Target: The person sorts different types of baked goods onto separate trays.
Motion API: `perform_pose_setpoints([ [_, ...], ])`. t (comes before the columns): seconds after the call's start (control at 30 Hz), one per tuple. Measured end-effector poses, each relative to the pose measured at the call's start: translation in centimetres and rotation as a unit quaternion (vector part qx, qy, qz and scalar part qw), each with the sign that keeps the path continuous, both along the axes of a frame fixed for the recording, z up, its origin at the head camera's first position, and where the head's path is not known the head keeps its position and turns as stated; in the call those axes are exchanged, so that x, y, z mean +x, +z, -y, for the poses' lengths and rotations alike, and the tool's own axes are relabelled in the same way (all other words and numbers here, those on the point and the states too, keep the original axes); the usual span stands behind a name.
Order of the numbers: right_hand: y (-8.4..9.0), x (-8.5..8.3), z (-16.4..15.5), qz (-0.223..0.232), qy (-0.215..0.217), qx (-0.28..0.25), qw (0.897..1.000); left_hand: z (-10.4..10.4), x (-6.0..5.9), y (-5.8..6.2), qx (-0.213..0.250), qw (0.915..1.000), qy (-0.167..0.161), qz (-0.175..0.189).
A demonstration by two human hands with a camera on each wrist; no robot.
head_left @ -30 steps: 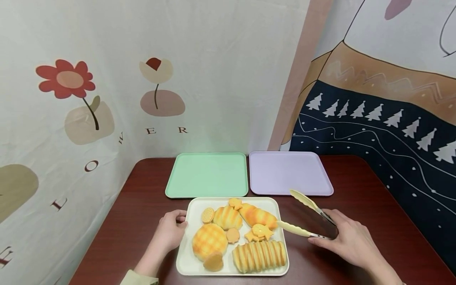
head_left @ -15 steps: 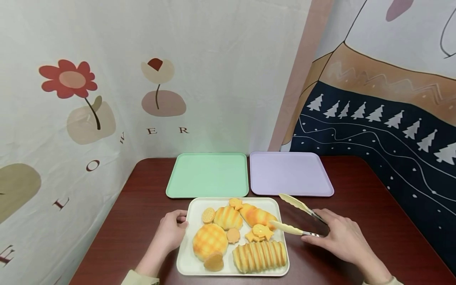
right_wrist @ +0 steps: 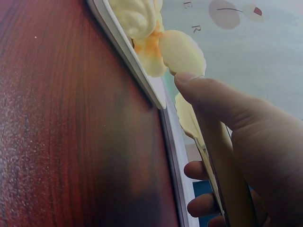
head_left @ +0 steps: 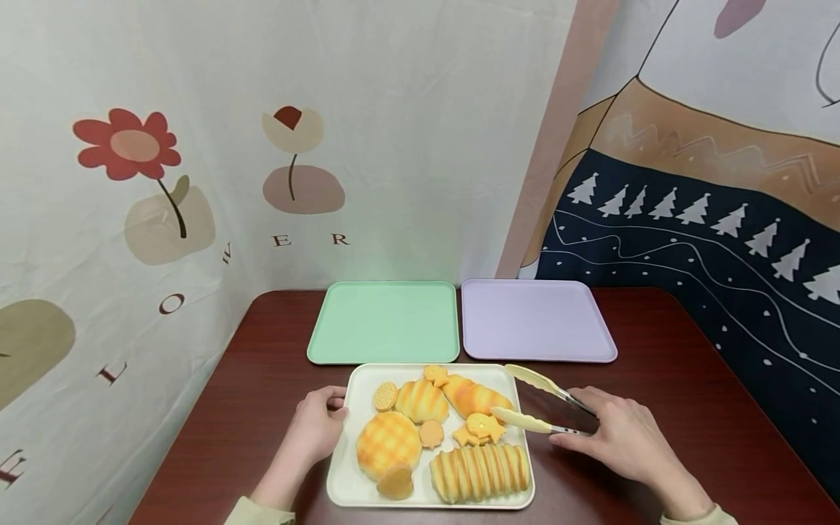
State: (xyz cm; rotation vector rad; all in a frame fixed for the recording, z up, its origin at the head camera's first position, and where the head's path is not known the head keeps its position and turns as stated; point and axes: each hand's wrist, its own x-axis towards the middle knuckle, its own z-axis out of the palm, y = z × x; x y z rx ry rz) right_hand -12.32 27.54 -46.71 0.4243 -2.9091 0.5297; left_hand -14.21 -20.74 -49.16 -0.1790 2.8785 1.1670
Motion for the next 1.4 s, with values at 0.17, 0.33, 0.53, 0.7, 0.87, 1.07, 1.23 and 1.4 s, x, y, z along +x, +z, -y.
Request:
perform_pose_setpoints([
  [0.17, 0.1, -0.2, 0.1, -0.007, 0.008, 0.006, 1.0, 0.0, 0.0, 0.0, 0.0, 1.0, -0.001, -0.002],
  [0.33, 0.2, -0.4, 0.4, 0.001, 0.016, 0.011, 1.0, 0.1, 0.0, -0.1, 0.0, 1.0, 0.001, -0.002],
  [0.53, 0.4, -0.6, 0.9, 0.006, 0.03, 0.012, 0.999, 0.1, 0.0, -0.1, 0.001, 1.0, 0.002, 0.001],
  [0.7, 0.5, -0.8, 1.3, 0.013, 0.054, 0.018, 0.998, 0.1, 0.0, -0.1, 0.002, 1.0, 0.004, 0.001],
  [0.87, 0.6, -1.0, 1.7, 0.026, 0.07, 0.019, 0.997, 0.1, 0.0, -0.1, 0.002, 1.0, 0.004, 0.001],
  [1.07, 0.4, -1.1, 1.8, 0.018, 0.089, 0.02, 0.996, 0.0, 0.0, -0.2, 0.006, 0.9999, 0.006, 0.006],
  [1.23, 0.2, -1.1, 1.8, 0.011, 0.094, 0.022, 0.995, 0.0, 0.0, -0.2, 0.005, 1.0, 0.007, 0.003],
  [1.4, 0.3, -1.1, 1.8, 0.011, 0.102, 0.019, 0.995, 0.1, 0.0, -0.3, 0.005, 1.0, 0.007, -0.001],
])
